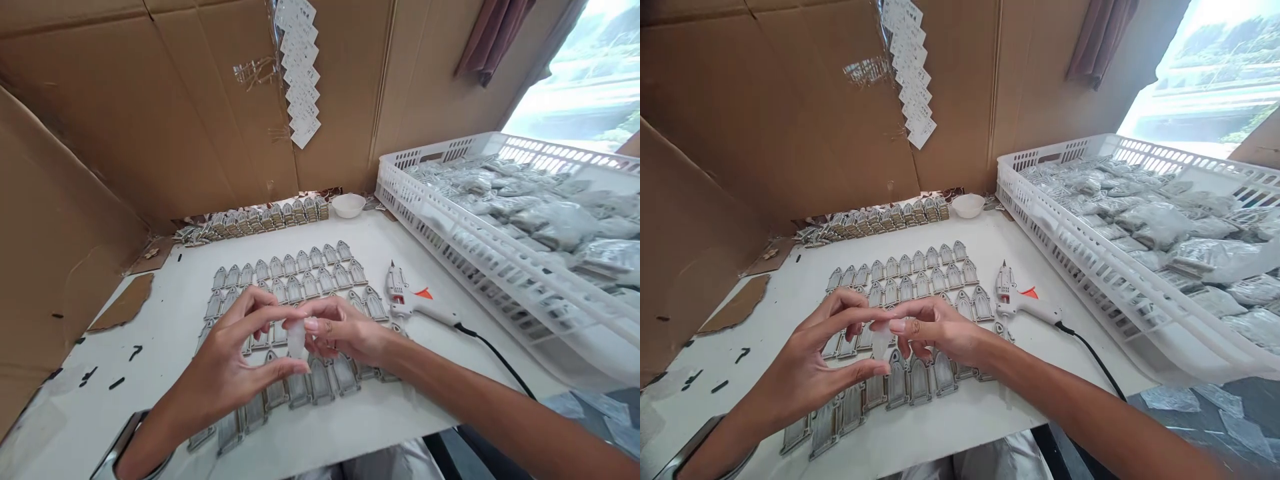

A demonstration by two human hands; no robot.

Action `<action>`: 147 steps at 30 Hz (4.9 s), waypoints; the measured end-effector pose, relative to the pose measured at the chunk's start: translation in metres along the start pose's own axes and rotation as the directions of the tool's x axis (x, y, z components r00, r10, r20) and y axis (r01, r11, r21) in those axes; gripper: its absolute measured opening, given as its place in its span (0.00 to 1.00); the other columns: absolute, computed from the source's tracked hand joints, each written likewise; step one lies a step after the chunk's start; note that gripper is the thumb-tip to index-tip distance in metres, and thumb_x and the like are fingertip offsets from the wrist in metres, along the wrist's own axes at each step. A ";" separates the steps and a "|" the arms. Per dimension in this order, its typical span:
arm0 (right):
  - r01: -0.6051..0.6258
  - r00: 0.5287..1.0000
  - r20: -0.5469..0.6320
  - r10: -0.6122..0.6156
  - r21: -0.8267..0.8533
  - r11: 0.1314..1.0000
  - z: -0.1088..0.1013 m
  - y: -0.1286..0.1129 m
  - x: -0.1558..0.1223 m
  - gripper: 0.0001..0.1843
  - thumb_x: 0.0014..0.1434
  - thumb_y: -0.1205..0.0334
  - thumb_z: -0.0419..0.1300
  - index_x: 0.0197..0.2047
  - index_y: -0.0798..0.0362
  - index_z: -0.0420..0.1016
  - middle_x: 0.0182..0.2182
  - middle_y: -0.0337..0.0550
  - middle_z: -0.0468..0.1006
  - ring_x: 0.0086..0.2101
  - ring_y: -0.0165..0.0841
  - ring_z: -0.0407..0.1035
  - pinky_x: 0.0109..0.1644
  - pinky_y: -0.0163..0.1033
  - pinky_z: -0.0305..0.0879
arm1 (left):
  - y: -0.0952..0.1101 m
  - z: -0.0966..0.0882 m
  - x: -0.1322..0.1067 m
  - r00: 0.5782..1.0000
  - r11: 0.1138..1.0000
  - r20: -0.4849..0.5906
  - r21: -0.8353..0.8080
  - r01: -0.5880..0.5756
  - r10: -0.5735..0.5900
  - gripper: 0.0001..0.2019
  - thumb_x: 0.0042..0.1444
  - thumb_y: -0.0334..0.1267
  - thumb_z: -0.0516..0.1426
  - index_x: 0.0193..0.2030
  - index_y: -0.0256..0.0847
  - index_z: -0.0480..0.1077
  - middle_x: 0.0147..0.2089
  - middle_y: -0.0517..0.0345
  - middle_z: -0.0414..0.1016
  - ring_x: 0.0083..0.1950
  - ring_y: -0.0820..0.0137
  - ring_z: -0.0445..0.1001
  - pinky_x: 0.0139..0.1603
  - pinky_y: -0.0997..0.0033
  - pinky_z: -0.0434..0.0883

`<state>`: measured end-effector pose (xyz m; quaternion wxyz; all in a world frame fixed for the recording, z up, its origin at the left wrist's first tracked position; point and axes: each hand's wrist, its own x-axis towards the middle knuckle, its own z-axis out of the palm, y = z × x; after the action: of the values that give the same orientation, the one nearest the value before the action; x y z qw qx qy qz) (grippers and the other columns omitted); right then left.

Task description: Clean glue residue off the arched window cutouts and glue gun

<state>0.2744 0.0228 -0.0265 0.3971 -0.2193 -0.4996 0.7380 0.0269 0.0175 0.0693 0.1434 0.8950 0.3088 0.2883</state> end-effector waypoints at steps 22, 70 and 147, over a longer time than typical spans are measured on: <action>0.198 0.854 -0.238 -0.463 -0.674 0.712 0.018 0.007 -0.005 0.12 0.66 0.50 0.84 0.47 0.45 0.94 0.41 0.41 0.89 0.33 0.30 0.76 0.34 0.38 0.71 | -0.035 0.059 -0.047 0.965 0.989 -0.253 0.143 -0.037 0.073 0.40 0.73 0.23 0.69 0.86 0.51 0.67 0.46 0.56 0.88 0.42 0.66 0.87 0.47 0.66 0.86; 0.100 0.859 -0.205 -0.469 -0.831 0.547 0.014 0.002 -0.010 0.07 0.83 0.60 0.66 0.51 0.50 0.86 0.45 0.44 0.87 0.37 0.31 0.80 0.32 0.35 0.74 | -0.033 0.050 -0.026 0.811 0.622 0.026 -0.627 0.469 -0.585 0.13 0.72 0.51 0.74 0.58 0.53 0.89 0.44 0.58 0.94 0.39 0.63 0.96 0.45 0.72 0.94; 0.222 0.901 -0.021 -0.434 -0.836 0.501 0.018 -0.016 -0.014 0.07 0.78 0.56 0.73 0.49 0.50 0.83 0.41 0.41 0.88 0.40 0.34 0.79 0.41 0.41 0.74 | -0.007 0.048 -0.027 0.727 0.467 0.046 -0.739 0.486 -0.685 0.10 0.66 0.43 0.76 0.53 0.52 0.88 0.42 0.58 0.89 0.45 0.65 0.89 0.49 0.73 0.89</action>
<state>0.2762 0.0043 -0.0056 0.4383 -0.3609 -0.7657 0.3021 0.0357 0.0021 0.0165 0.5243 0.5585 0.4790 0.4287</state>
